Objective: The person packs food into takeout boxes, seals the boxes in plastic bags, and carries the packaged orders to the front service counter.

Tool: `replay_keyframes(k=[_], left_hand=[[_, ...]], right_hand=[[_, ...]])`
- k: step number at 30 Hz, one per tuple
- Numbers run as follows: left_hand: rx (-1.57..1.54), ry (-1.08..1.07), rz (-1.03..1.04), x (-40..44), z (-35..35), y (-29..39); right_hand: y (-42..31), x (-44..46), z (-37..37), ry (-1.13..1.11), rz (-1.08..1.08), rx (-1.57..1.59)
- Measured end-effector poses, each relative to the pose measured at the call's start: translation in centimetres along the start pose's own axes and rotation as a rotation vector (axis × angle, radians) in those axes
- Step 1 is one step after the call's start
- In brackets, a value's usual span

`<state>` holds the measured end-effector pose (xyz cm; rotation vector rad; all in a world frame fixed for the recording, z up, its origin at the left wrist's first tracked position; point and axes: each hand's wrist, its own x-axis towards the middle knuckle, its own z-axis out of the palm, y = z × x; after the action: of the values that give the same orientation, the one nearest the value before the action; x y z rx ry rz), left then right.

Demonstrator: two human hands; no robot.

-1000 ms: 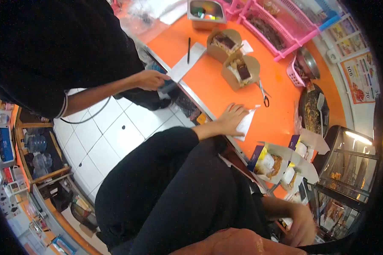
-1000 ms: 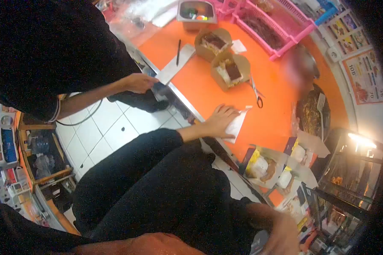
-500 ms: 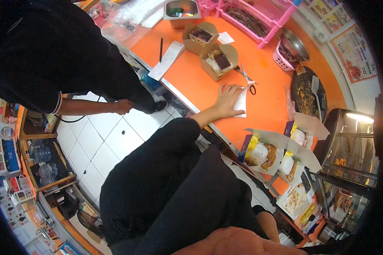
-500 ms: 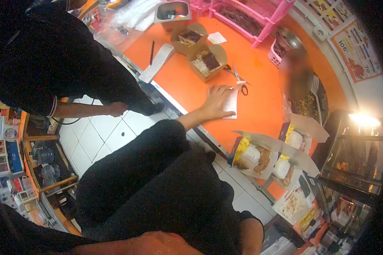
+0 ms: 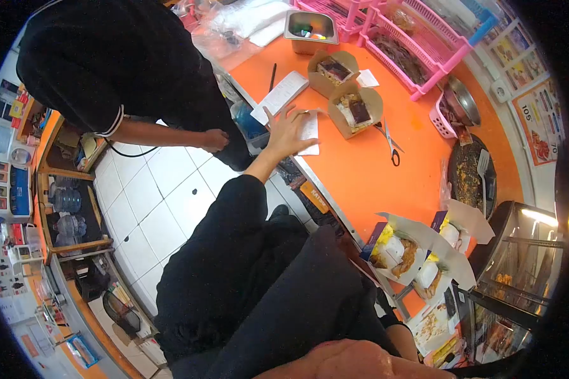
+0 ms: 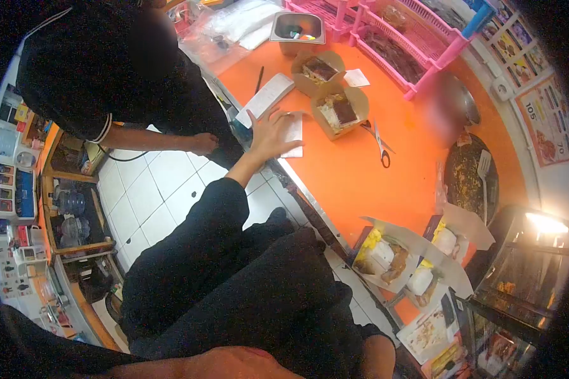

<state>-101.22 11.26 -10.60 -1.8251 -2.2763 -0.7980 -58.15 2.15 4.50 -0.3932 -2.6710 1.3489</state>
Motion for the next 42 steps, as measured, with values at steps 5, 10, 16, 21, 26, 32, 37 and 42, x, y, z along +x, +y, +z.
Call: replay_keyframes(k=[5,10,16,21,26,32,37,42], left_hand=[[-0.251,-0.081,0.146,-2.0,1.5,1.0],[-0.451,-0.176,0.376,-5.4,1.6,8.6],[-0.353,-0.108,0.4,-1.5,6.3,13.9],[-0.353,0.124,0.381,-0.4,-0.1,19.1],[-0.915,-0.479,0.593,-0.4,-3.0,23.6],[-1.027,-0.651,0.36,-0.7,-0.7,23.8],[-1.061,-0.578,0.254,1.2,2.1,18.2],[-1.377,-0.698,-0.176,0.8,-1.6,18.9]], right_hand=[[-0.3,-0.4,-0.2,0.006,0.003,-0.009],[-0.8,-1.4,-0.1,0.02,0.003,-0.009],[-2.1,-3.6,-0.4,0.055,0.006,-0.025],[-7.8,-8.1,-6.6,0.292,-0.06,-0.061],[-5.0,-7.5,-10.7,1.053,0.374,-0.377],[8.0,-7.2,-9.5,0.872,0.65,-1.062],[8.9,-2.8,-9.0,0.925,0.599,-0.644],[12.7,-0.3,-6.6,1.016,0.355,0.036]])
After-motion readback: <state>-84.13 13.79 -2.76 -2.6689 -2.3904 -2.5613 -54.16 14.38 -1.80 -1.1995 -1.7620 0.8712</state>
